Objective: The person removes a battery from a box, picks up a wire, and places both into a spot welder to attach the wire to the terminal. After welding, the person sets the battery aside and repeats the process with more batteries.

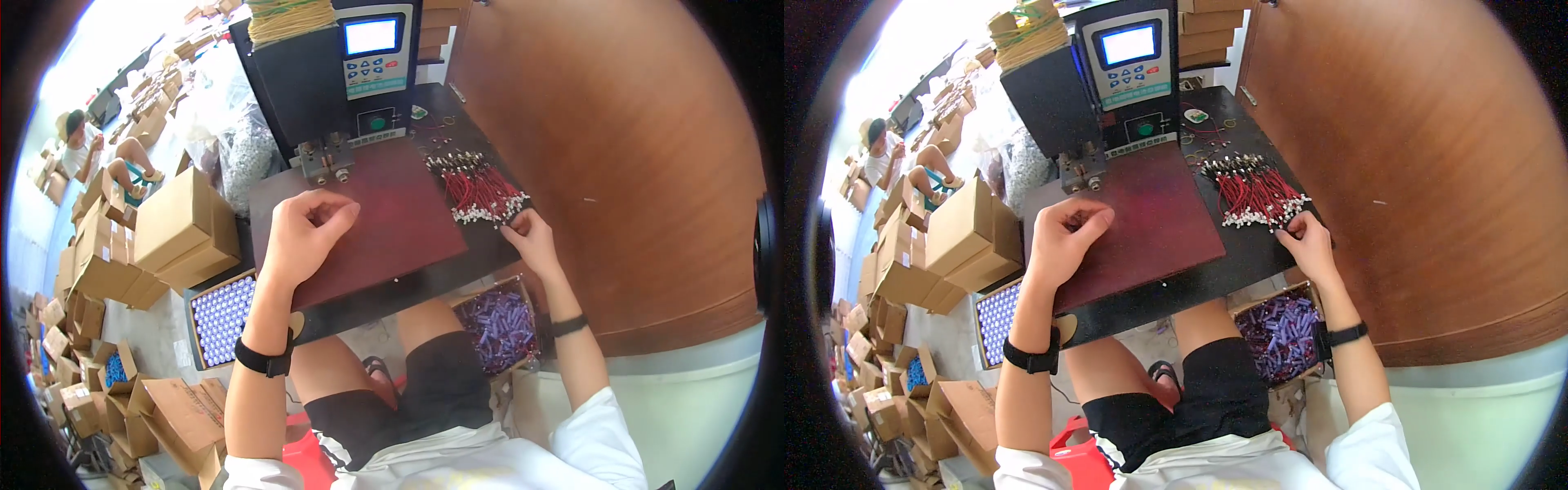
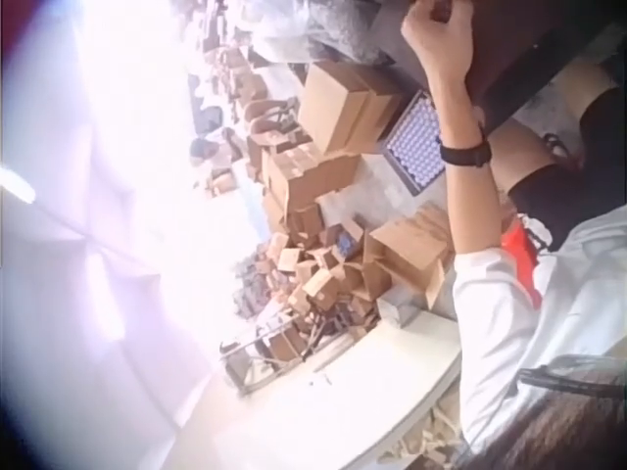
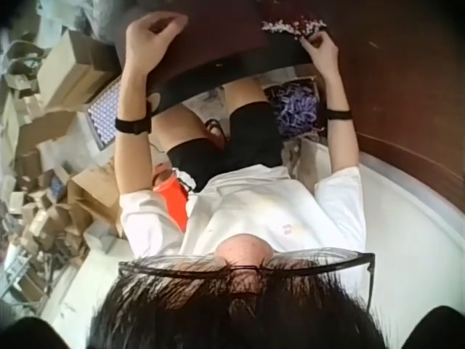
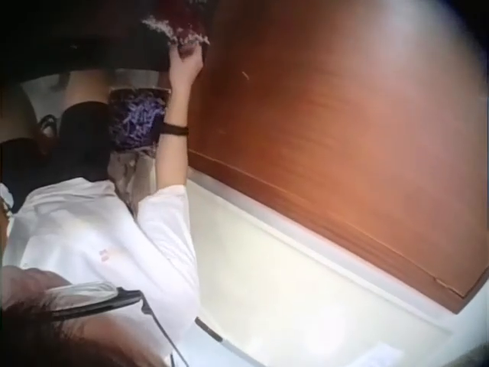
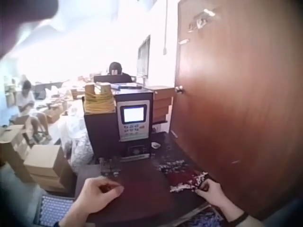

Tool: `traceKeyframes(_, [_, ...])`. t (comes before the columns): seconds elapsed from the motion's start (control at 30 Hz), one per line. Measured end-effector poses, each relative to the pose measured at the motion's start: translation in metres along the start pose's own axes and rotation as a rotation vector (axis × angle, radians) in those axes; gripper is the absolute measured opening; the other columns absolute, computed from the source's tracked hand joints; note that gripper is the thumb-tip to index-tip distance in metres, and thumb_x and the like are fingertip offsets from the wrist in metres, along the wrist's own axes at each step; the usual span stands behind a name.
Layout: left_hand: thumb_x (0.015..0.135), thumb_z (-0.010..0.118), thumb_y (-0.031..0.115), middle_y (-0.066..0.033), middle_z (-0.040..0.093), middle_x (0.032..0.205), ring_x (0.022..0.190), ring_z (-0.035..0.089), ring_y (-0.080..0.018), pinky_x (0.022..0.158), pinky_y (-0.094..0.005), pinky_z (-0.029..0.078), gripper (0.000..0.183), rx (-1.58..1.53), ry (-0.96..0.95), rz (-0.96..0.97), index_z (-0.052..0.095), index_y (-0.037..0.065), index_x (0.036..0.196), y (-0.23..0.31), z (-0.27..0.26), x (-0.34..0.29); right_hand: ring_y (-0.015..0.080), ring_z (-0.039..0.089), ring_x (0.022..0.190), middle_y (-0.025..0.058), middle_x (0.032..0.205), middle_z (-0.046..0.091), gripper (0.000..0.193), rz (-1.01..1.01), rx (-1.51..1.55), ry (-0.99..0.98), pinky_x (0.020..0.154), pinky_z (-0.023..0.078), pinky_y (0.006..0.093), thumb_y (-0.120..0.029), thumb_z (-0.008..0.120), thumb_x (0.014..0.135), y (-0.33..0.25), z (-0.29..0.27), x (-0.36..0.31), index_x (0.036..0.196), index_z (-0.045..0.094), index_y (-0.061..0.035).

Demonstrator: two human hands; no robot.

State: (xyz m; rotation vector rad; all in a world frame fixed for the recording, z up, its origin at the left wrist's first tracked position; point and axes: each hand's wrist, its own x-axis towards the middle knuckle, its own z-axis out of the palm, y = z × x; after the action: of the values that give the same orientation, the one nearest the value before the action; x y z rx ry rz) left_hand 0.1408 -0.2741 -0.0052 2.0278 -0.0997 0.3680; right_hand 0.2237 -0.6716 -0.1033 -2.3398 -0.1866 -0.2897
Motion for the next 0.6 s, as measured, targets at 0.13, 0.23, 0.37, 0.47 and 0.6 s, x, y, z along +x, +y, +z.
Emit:
traceKeyframes(0.13, [0.09, 0.072, 0.011, 0.0022, 0.067, 0.077, 0.07, 0.053, -0.0036, 0.064, -0.0219, 0.045, 0.016, -0.021, 0.008, -0.069, 0.074, -0.003, 0.098, 0.008, -0.024, -0.022, 0.0201, 0.065, 0.069, 0.0101, 0.075, 0.066, 0.026, -0.022, -0.093, 0.033, 0.066, 0.052, 0.0344, -0.009, 0.084, 0.074, 0.006, 0.013, 0.018, 0.083, 0.061, -0.0015])
traceKeyframes(0.23, [0.092, 0.069, 0.006, 0.0031, 0.065, 0.079, 0.072, 0.053, -0.0023, 0.065, -0.0199, 0.044, 0.013, -0.051, 0.063, -0.12, 0.072, -0.004, 0.1, 0.004, -0.062, -0.05, 0.0192, 0.068, 0.076, 0.011, 0.081, 0.07, 0.025, -0.009, -0.032, 0.002, 0.072, 0.055, 0.034, -0.005, 0.081, 0.074, 0.016, 0.0, 0.023, 0.094, 0.067, 0.0])
traceKeyframes(0.37, [0.09, 0.069, 0.004, -0.0005, 0.066, 0.084, 0.077, 0.058, -0.0055, 0.07, -0.0231, 0.048, 0.013, 0.146, 0.064, -0.247, 0.07, -0.004, 0.099, -0.018, -0.116, -0.082, 0.0123, 0.064, 0.077, 0.0057, 0.084, 0.063, 0.036, 0.168, 0.056, -0.188, 0.066, 0.052, 0.0273, 0.008, 0.063, 0.081, 0.007, -0.027, 0.021, 0.117, 0.063, 0.0072])
traceKeyframes(0.47, [0.081, 0.076, 0.009, -0.008, 0.068, 0.084, 0.08, 0.061, -0.0161, 0.075, -0.0311, 0.051, 0.021, 0.499, -0.04, -0.175, 0.071, -0.002, 0.097, -0.037, -0.129, -0.107, 0.0157, 0.065, 0.079, 0.0098, 0.085, 0.066, 0.032, 0.208, 0.005, -0.254, 0.07, 0.053, 0.0302, 0.006, 0.06, 0.084, 0.0, -0.041, 0.019, 0.115, 0.065, 0.0091])
traceKeyframes(0.6, [0.076, 0.076, 0.01, -0.0131, 0.068, 0.092, 0.091, 0.064, -0.0324, 0.083, -0.0404, 0.052, 0.024, 0.732, -0.102, -0.109, 0.069, 0.002, 0.097, -0.044, -0.111, -0.118, 0.016, 0.065, 0.079, 0.0091, 0.086, 0.067, 0.023, 0.228, -0.172, -0.318, 0.068, 0.05, 0.032, -0.005, 0.056, 0.091, 0.016, -0.048, 0.021, 0.105, 0.068, 0.008])
